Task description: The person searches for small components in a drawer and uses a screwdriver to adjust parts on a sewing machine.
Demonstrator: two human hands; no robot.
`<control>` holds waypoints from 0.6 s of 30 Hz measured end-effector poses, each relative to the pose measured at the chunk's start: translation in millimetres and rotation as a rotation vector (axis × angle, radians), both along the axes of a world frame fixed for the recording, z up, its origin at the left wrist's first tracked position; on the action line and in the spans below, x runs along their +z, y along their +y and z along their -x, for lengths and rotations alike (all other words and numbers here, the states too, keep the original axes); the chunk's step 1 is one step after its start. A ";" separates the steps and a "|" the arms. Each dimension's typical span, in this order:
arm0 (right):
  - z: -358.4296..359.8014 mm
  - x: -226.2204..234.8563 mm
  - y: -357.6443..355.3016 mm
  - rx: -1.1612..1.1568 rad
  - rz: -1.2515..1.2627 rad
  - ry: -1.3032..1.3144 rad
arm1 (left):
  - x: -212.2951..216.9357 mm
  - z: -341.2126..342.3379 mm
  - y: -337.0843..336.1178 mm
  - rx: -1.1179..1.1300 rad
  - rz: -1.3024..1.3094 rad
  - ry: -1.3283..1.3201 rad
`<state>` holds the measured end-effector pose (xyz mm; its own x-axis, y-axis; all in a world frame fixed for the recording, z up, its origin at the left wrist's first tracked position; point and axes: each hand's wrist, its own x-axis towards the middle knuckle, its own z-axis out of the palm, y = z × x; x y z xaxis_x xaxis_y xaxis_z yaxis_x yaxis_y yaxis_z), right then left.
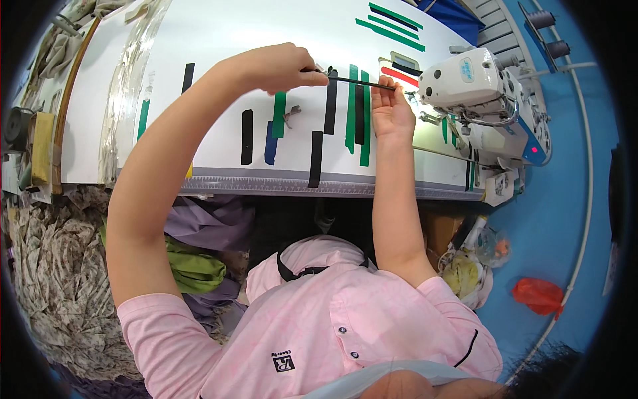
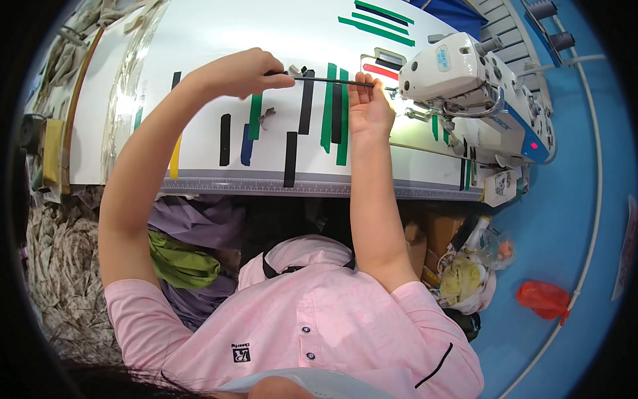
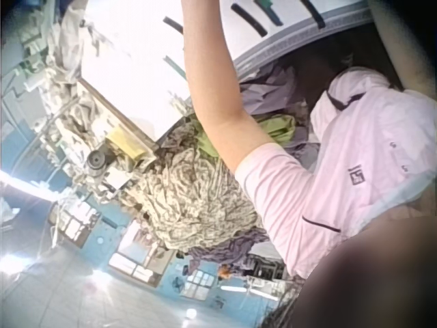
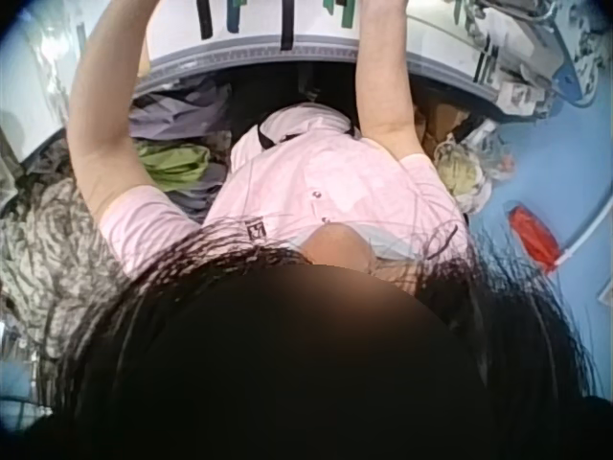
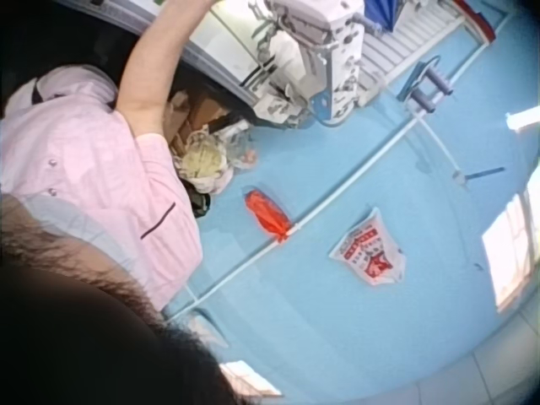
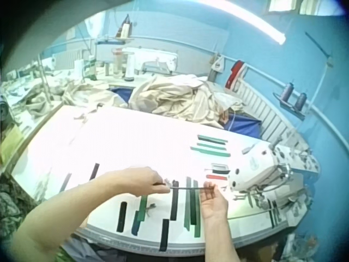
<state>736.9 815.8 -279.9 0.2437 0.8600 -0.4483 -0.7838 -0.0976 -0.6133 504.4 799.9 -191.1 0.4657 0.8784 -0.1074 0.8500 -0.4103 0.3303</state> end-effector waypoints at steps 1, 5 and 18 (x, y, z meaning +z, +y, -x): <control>-0.3 -0.5 0.4 -0.001 0.000 0.004 | 7.3 -1.9 2.5 0.082 0.258 -0.021; 4.8 2.5 -0.8 0.002 -0.034 -0.003 | -20.5 5.3 -4.3 -0.025 -0.075 0.109; 1.9 3.0 -1.3 -0.007 -0.028 0.001 | -7.7 6.5 9.9 0.033 0.143 -0.016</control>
<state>735.0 814.5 -276.9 0.2489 0.8704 -0.4247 -0.7852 -0.0753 -0.6146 497.9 809.8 -198.8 0.4395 0.8695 -0.2255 0.8563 -0.3298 0.3974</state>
